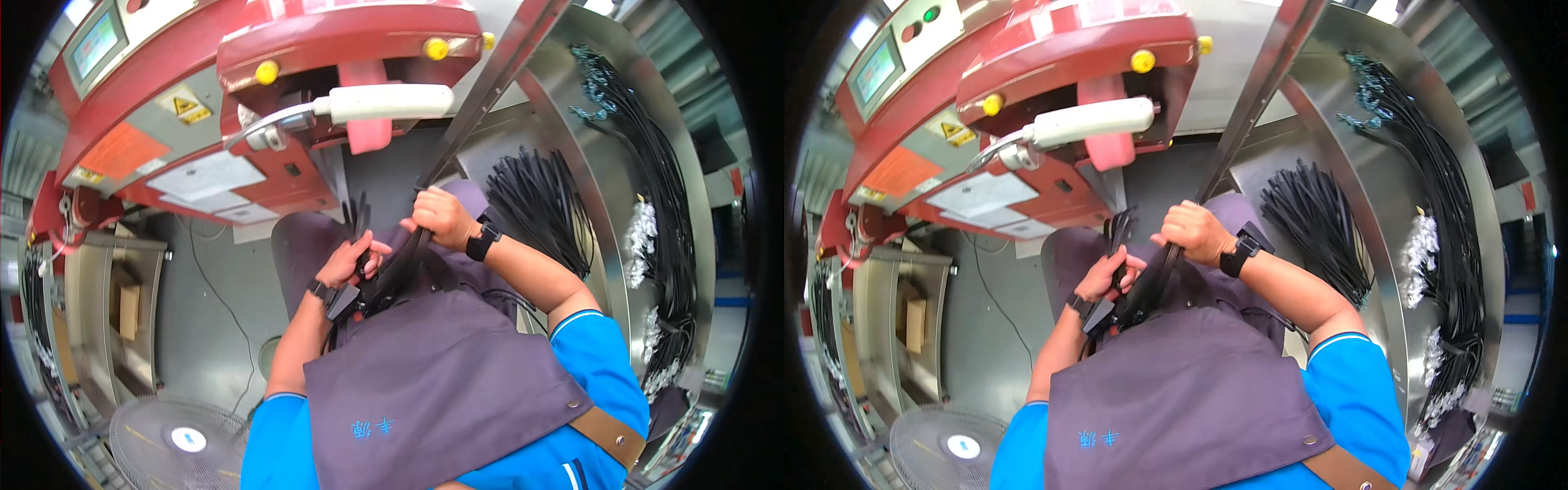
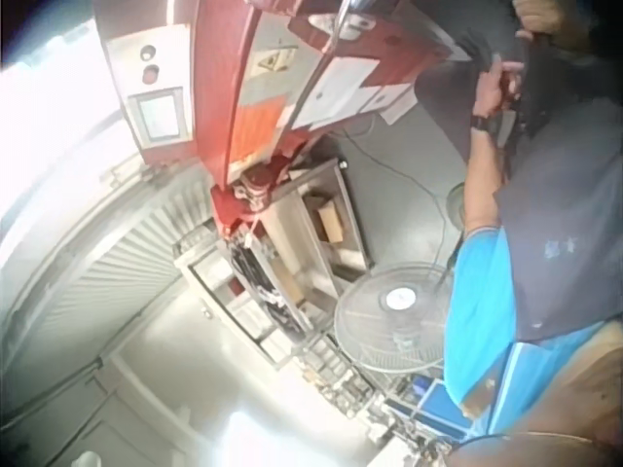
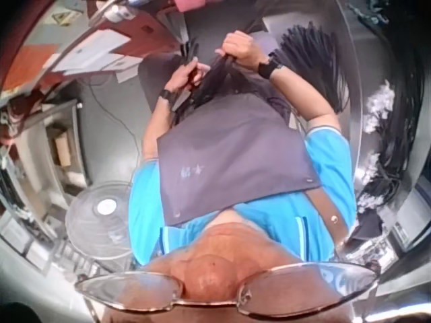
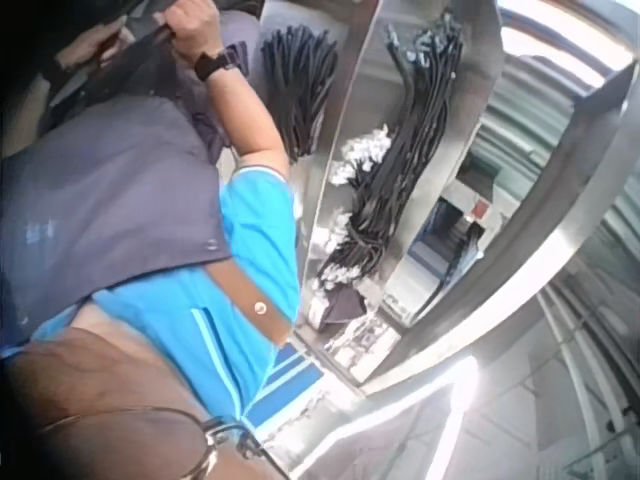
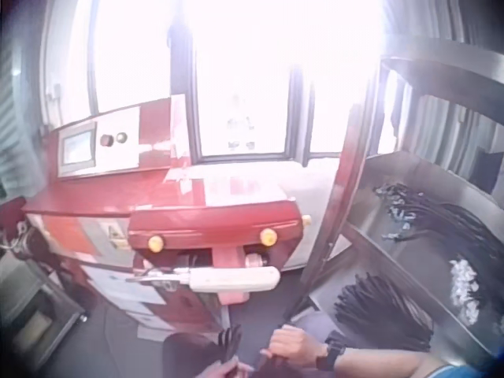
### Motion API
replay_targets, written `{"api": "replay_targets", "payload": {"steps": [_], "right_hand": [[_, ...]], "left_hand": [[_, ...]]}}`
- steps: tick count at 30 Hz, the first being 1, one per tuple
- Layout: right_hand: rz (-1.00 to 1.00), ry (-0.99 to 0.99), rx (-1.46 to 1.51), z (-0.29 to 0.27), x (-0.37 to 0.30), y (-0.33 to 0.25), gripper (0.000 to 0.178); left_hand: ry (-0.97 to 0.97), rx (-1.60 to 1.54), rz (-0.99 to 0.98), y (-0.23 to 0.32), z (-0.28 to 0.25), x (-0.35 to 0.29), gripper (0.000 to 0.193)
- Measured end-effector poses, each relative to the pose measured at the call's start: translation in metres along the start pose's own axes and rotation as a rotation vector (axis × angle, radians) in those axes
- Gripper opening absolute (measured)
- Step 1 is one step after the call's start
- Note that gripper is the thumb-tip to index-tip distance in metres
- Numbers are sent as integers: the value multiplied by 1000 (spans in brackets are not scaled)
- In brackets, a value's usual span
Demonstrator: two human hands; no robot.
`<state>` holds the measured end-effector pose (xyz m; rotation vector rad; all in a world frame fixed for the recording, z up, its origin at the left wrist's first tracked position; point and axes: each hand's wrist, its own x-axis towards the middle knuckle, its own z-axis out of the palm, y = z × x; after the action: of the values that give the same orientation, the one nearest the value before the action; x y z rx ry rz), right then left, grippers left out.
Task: The recorder is taking black leather-like straps from a shelf and processing them using a workshop machine.
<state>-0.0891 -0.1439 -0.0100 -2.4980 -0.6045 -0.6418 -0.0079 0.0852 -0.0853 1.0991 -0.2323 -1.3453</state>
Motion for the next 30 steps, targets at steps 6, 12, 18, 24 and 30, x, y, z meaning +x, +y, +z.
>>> {"api": "replay_targets", "payload": {"steps": [6, 12, 18, 24, 30], "right_hand": [[47, -68, -6, 35, -4, 25, 18], [119, -144, -10, 55, -9, 40, 17], [393, 27, 186, 55, -7, 42, 17], [530, 121, 157, 58, -24, 44, 28], [1554, 5, 1673, 16, -37, 34, 41]], "left_hand": [[-80, 34, -125, 17, 15, 0, 51], [-74, 46, -171, 40, 46, 9, 27], [-36, -249, -53, 47, 71, 20, 22], [26, -289, -61, 43, 77, 24, 19], [49, -279, -103, 41, 74, 31, 19]]}}
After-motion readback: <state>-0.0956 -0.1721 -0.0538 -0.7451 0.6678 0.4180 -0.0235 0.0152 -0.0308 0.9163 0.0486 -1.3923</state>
